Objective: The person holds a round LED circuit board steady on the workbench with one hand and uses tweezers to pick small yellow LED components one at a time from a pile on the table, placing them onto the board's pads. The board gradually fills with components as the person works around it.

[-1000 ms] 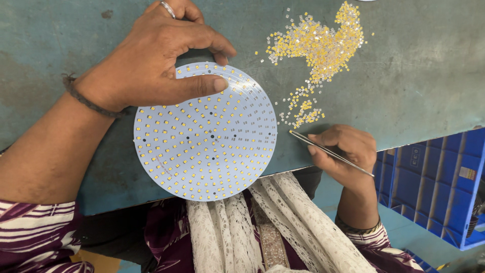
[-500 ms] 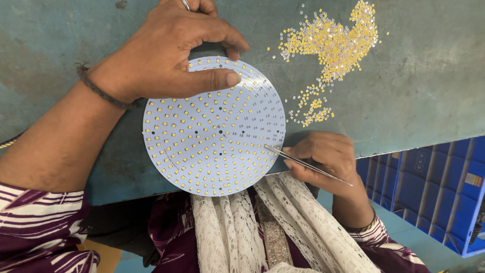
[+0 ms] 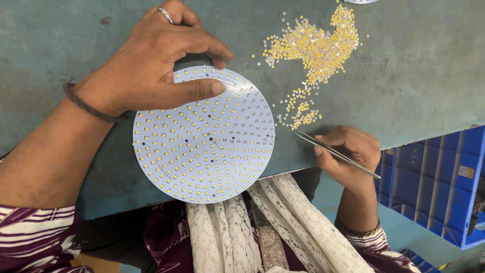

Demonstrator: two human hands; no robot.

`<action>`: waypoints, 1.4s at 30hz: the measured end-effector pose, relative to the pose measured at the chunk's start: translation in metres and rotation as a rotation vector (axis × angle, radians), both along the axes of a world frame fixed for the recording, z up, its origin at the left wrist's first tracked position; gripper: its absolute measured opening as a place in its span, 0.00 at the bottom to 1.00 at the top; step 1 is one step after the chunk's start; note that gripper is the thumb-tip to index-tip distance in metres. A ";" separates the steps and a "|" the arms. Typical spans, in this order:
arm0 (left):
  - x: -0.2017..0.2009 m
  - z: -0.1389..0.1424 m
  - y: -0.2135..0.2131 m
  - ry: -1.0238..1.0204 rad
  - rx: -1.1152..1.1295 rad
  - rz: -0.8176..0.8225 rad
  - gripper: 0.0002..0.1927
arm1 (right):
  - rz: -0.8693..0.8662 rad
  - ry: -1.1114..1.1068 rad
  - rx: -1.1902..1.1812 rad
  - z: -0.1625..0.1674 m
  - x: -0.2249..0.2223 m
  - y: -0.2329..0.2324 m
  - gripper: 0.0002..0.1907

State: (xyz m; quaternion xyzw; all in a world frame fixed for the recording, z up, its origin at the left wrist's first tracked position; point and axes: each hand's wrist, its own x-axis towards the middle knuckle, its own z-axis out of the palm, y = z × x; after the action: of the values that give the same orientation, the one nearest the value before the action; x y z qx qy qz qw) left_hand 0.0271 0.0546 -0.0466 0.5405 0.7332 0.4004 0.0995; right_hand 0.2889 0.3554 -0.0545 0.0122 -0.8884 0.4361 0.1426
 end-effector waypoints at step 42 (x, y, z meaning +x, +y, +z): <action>-0.004 -0.008 0.000 0.047 0.050 -0.028 0.25 | 0.391 -0.089 0.009 0.012 -0.031 -0.003 0.08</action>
State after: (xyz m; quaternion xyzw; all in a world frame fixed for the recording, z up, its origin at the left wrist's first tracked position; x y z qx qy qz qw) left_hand 0.0233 0.0545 -0.0549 0.5622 0.7177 0.4042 0.0741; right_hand 0.2584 0.3527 -0.0426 0.1656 -0.8766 0.4515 0.0157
